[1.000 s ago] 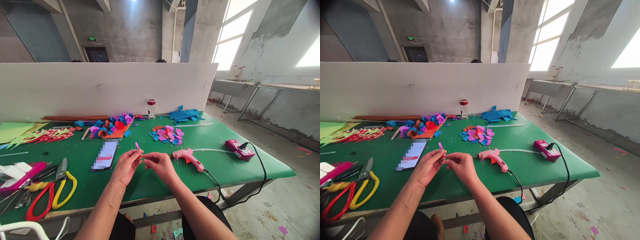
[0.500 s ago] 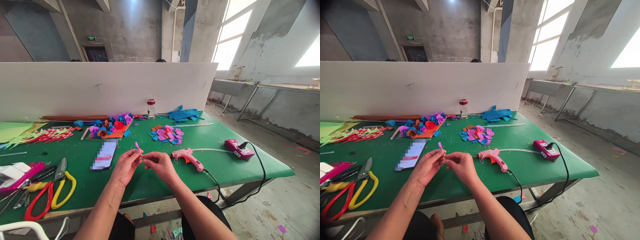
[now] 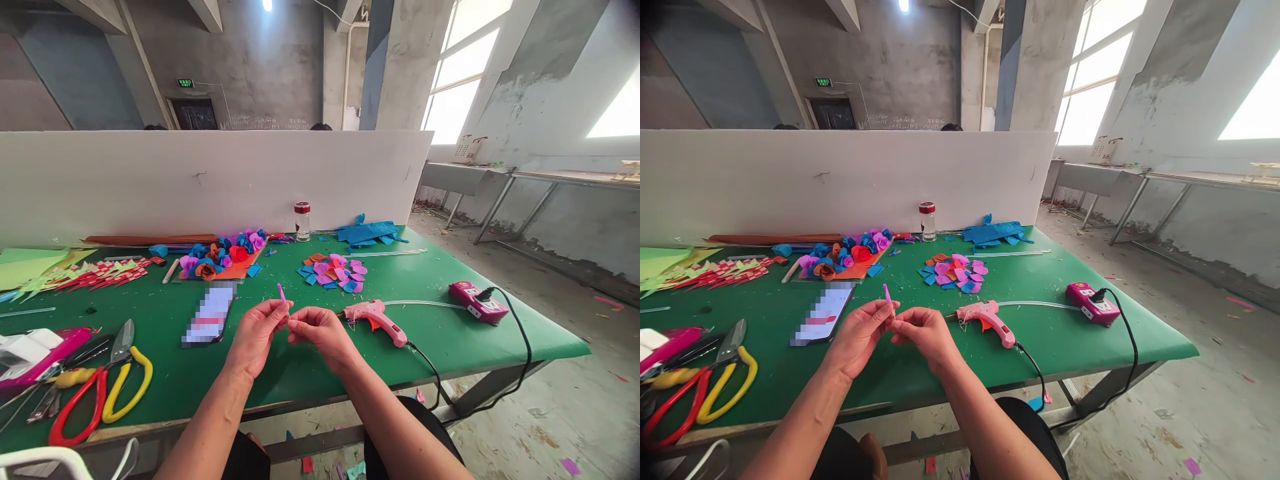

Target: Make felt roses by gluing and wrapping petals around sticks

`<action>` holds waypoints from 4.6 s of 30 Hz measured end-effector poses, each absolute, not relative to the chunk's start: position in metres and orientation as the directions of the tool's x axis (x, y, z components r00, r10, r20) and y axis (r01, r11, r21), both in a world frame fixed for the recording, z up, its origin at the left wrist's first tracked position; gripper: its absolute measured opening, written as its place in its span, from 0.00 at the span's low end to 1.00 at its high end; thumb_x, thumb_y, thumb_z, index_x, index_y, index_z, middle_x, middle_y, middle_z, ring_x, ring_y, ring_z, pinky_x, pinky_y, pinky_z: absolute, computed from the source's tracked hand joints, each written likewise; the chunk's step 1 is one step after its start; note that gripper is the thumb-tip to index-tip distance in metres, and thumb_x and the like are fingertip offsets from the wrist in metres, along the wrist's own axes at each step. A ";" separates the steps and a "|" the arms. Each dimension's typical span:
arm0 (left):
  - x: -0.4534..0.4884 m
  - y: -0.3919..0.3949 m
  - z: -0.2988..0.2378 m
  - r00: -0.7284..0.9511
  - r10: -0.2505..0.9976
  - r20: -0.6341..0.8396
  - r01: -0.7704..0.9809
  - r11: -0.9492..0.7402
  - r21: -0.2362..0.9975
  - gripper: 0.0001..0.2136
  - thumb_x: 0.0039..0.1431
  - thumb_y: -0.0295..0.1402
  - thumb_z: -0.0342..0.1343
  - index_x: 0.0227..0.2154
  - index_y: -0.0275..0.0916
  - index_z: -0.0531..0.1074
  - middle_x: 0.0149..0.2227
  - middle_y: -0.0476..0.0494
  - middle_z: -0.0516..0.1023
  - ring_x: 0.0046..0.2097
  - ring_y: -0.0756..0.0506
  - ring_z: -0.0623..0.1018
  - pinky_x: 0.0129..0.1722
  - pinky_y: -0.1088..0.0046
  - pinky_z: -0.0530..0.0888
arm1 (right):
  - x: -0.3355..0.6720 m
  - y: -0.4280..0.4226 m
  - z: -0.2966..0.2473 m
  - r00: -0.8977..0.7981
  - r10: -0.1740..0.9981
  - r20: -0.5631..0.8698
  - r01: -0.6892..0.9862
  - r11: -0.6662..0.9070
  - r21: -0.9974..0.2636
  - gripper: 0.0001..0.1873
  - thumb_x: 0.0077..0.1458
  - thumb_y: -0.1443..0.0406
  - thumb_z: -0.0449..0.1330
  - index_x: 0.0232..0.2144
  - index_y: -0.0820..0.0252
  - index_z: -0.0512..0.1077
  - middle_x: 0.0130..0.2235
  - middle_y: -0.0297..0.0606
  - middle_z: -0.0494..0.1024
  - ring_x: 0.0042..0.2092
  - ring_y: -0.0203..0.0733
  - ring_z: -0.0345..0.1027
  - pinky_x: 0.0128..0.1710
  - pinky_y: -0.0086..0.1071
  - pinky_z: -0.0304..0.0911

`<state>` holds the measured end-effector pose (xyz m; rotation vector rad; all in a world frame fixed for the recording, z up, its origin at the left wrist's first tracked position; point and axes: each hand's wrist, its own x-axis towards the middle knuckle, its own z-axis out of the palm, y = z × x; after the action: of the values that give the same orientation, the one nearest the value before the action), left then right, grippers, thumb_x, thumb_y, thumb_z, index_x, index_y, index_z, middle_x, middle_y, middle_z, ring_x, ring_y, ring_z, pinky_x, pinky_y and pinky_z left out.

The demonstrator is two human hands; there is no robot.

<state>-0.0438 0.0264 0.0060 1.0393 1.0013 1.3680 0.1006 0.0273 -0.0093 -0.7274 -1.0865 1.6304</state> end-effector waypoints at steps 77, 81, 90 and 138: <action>-0.052 0.029 0.006 -0.039 0.997 0.061 -0.107 -0.065 0.992 0.13 0.41 0.40 0.71 0.26 0.35 0.80 0.27 0.44 0.78 0.27 0.52 0.69 0.27 0.77 0.65 | 0.103 0.031 -0.012 -0.241 0.968 0.071 -0.241 0.011 -0.970 0.22 0.40 0.49 0.71 0.28 0.62 0.79 0.27 0.37 0.78 0.27 0.37 0.71 0.31 0.31 0.66; -0.045 0.025 0.008 0.003 0.999 0.041 -0.002 -0.041 0.999 0.14 0.41 0.42 0.71 0.26 0.36 0.80 0.25 0.44 0.78 0.24 0.52 0.67 0.23 0.77 0.62 | 0.110 0.036 -0.011 -0.095 0.981 0.166 -0.235 0.140 -0.962 0.18 0.45 0.51 0.67 0.25 0.60 0.77 0.26 0.36 0.77 0.28 0.38 0.69 0.32 0.32 0.66; -0.032 0.021 0.009 0.087 0.995 -0.038 -0.007 0.038 0.999 0.17 0.42 0.44 0.70 0.29 0.35 0.80 0.25 0.45 0.77 0.20 0.52 0.70 0.17 0.77 0.62 | 0.116 0.039 -0.010 0.007 0.987 0.161 -0.289 0.156 -0.945 0.15 0.47 0.54 0.66 0.30 0.61 0.79 0.29 0.36 0.77 0.28 0.36 0.65 0.32 0.31 0.62; -0.027 0.021 0.006 0.127 0.990 -0.060 -0.053 0.067 0.996 0.15 0.37 0.40 0.73 0.27 0.35 0.82 0.25 0.45 0.77 0.23 0.51 0.71 0.22 0.75 0.67 | 0.110 0.038 -0.016 -0.014 0.975 0.221 -0.130 0.217 -0.967 0.12 0.46 0.58 0.67 0.30 0.60 0.80 0.27 0.39 0.80 0.28 0.42 0.72 0.30 0.34 0.67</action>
<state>-0.0269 0.0207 0.0058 1.1778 1.1053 1.0970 0.1102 0.0383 -0.0164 -0.9404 -1.2322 1.1228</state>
